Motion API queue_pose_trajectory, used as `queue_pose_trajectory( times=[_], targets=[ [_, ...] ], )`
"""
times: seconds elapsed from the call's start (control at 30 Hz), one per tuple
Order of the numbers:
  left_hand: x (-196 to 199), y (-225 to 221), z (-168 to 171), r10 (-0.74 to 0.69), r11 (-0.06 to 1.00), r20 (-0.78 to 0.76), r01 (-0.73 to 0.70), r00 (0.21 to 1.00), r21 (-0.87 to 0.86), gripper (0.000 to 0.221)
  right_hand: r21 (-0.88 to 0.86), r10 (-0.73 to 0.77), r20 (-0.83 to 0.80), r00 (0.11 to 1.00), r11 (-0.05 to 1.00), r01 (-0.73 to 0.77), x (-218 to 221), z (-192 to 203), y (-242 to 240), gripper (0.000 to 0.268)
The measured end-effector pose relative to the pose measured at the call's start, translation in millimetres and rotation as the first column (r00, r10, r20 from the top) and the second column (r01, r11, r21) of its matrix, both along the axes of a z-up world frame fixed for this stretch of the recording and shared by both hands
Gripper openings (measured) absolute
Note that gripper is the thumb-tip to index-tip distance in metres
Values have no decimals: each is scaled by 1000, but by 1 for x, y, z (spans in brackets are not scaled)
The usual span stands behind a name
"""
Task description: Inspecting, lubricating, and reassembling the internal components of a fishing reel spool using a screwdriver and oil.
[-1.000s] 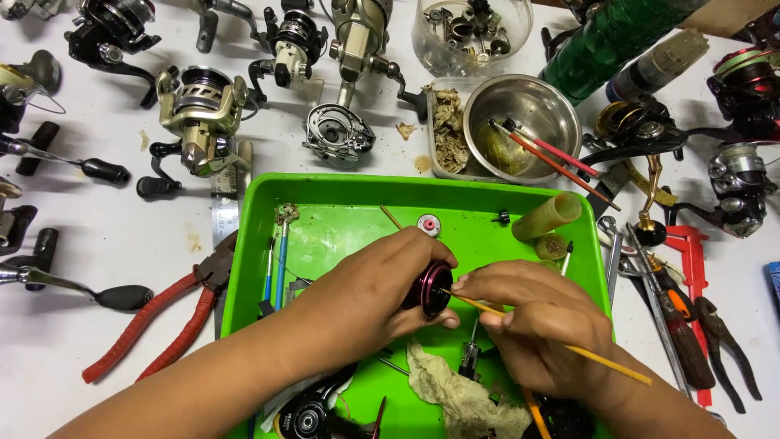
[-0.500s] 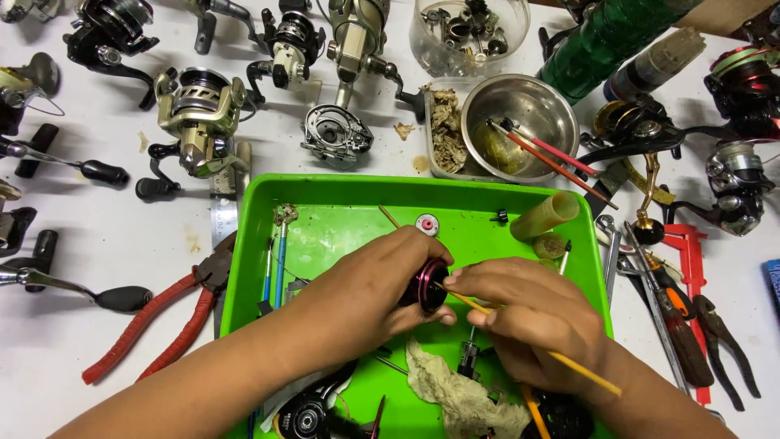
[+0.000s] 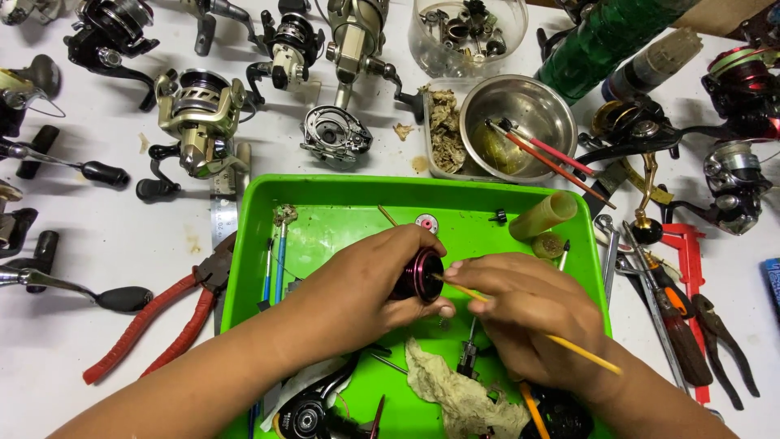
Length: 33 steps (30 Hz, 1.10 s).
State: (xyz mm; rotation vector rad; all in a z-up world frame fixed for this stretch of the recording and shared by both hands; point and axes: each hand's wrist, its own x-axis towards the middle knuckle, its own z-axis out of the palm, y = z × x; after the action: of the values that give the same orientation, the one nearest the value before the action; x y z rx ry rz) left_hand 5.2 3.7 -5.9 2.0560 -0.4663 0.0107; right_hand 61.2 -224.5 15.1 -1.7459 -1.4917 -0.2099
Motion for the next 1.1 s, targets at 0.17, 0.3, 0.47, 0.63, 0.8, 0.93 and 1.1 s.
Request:
queue_pose_trajectory(
  times=[0.17, 0.3, 0.47, 0.63, 0.8, 0.93, 1.1],
  targets=[
    [-1, -2, 0, 24, 1000, 14, -24, 1000, 3, 44, 31, -38, -37, 999, 999, 39, -2, 4, 2, 14],
    [-3, -2, -1, 23, 1000, 26, -23, 999, -1, 43, -6, 54, -2, 999, 999, -54, 2, 0, 2, 13],
    [-6, -2, 6, 52, 998, 33, -54, 998, 36, 49, -1, -11, 52, 999, 1000, 11, -2, 3, 2, 12],
    [-8, -2, 13, 31, 998, -2, -30, 1000, 63, 50, 7, -77, -66, 995, 997, 78, -2, -5, -2, 5],
    [-3, 1, 8, 62, 993, 39, -66, 997, 100, 54, 225, -154, -298, 942, 948, 226, 9, -7, -16, 16],
    [2, 7, 13, 75, 986, -105, -57, 992, 157, 55, -128, -520, -149, 841, 854, 505, 4, 47, -18, 30],
    [7, 14, 9, 35, 993, 137, -50, 990, 108, 47, -752, -464, 103, 880, 542, 374, 8, 40, -34, 56]
  ],
)
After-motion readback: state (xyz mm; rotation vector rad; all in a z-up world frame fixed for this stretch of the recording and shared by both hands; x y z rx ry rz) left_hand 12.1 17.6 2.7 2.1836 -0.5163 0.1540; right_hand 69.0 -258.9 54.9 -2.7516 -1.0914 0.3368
